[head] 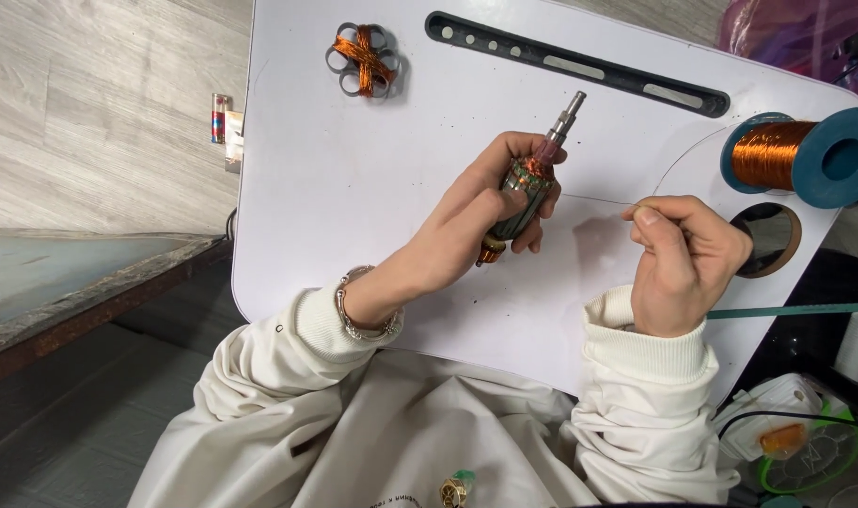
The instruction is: Manually winding copper wire onto the poles of a motor armature at a workbench.
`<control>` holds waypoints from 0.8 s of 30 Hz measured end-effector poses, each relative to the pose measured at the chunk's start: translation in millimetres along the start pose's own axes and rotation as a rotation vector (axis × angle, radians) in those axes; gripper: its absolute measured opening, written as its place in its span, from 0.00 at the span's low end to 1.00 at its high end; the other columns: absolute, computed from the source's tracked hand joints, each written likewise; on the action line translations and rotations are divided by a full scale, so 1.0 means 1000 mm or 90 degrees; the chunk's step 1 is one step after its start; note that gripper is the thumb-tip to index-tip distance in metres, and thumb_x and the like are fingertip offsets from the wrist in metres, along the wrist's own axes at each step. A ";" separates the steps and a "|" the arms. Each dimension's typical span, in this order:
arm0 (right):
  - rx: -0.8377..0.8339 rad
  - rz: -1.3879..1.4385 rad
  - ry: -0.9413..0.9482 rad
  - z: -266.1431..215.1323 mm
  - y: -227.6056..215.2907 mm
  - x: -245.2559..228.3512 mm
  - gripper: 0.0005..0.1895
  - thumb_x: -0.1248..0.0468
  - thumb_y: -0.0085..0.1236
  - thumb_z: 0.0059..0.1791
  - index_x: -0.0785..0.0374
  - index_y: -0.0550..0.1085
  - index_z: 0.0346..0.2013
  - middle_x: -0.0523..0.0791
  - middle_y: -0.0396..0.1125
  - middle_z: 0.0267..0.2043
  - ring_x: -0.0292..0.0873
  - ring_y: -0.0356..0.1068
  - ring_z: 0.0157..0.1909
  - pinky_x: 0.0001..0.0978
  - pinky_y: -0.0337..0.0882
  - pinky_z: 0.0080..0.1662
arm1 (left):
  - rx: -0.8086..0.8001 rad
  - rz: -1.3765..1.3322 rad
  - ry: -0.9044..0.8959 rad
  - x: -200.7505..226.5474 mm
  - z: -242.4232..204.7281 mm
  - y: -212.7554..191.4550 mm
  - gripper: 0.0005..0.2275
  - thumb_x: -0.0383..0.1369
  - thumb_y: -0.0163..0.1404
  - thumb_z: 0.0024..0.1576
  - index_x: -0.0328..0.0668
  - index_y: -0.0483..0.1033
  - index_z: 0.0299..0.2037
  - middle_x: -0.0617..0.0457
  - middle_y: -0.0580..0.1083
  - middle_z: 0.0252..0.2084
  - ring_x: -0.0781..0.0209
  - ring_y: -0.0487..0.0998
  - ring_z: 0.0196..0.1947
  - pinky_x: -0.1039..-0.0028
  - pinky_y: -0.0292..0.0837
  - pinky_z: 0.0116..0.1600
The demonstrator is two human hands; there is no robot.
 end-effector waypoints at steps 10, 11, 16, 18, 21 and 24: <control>0.000 0.009 -0.002 -0.001 0.000 0.003 0.07 0.71 0.51 0.50 0.75 0.72 0.30 0.50 0.58 0.20 0.45 0.61 0.27 0.38 0.76 0.42 | 0.027 0.138 0.025 0.016 -0.008 0.009 0.12 0.28 0.32 0.61 0.40 0.61 0.52 0.52 0.65 0.37 0.63 0.64 0.31 0.75 0.64 0.37; 0.003 0.012 0.001 -0.002 -0.001 0.004 0.07 0.72 0.51 0.50 0.76 0.72 0.30 0.51 0.58 0.20 0.46 0.62 0.27 0.37 0.75 0.41 | 0.027 0.152 0.028 0.017 -0.008 0.010 0.11 0.28 0.32 0.61 0.40 0.61 0.52 0.53 0.65 0.36 0.64 0.64 0.32 0.76 0.64 0.37; 0.004 0.000 -0.004 -0.002 -0.001 0.002 0.08 0.71 0.51 0.50 0.76 0.72 0.30 0.51 0.58 0.20 0.46 0.62 0.27 0.37 0.75 0.41 | 0.019 0.207 0.041 0.021 -0.011 0.013 0.11 0.29 0.31 0.62 0.39 0.60 0.52 0.54 0.65 0.35 0.64 0.63 0.31 0.76 0.64 0.37; 0.007 -0.003 -0.006 -0.002 -0.002 0.001 0.08 0.70 0.51 0.49 0.76 0.72 0.30 0.51 0.58 0.20 0.45 0.61 0.27 0.37 0.74 0.40 | 0.011 0.224 0.047 0.022 -0.012 0.015 0.11 0.30 0.31 0.62 0.39 0.60 0.52 0.55 0.64 0.35 0.64 0.63 0.30 0.76 0.64 0.37; 0.006 0.005 -0.003 -0.003 -0.002 0.000 0.07 0.72 0.51 0.49 0.76 0.72 0.29 0.51 0.58 0.20 0.46 0.61 0.26 0.37 0.75 0.40 | 0.002 0.213 0.046 0.022 -0.013 0.017 0.11 0.30 0.31 0.62 0.39 0.60 0.52 0.54 0.65 0.37 0.65 0.63 0.30 0.76 0.63 0.39; 0.009 -0.005 -0.005 -0.003 -0.003 0.000 0.08 0.71 0.51 0.49 0.76 0.72 0.29 0.51 0.59 0.21 0.45 0.61 0.26 0.36 0.73 0.39 | -0.002 0.207 0.046 0.024 -0.013 0.018 0.13 0.32 0.29 0.60 0.39 0.60 0.52 0.52 0.65 0.37 0.64 0.62 0.27 0.75 0.63 0.37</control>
Point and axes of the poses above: each hand's wrist, its own z-axis towards the middle knuckle, its own y-axis out of the palm, x = y × z, the point moved 9 cm from there along z, towards the middle knuckle
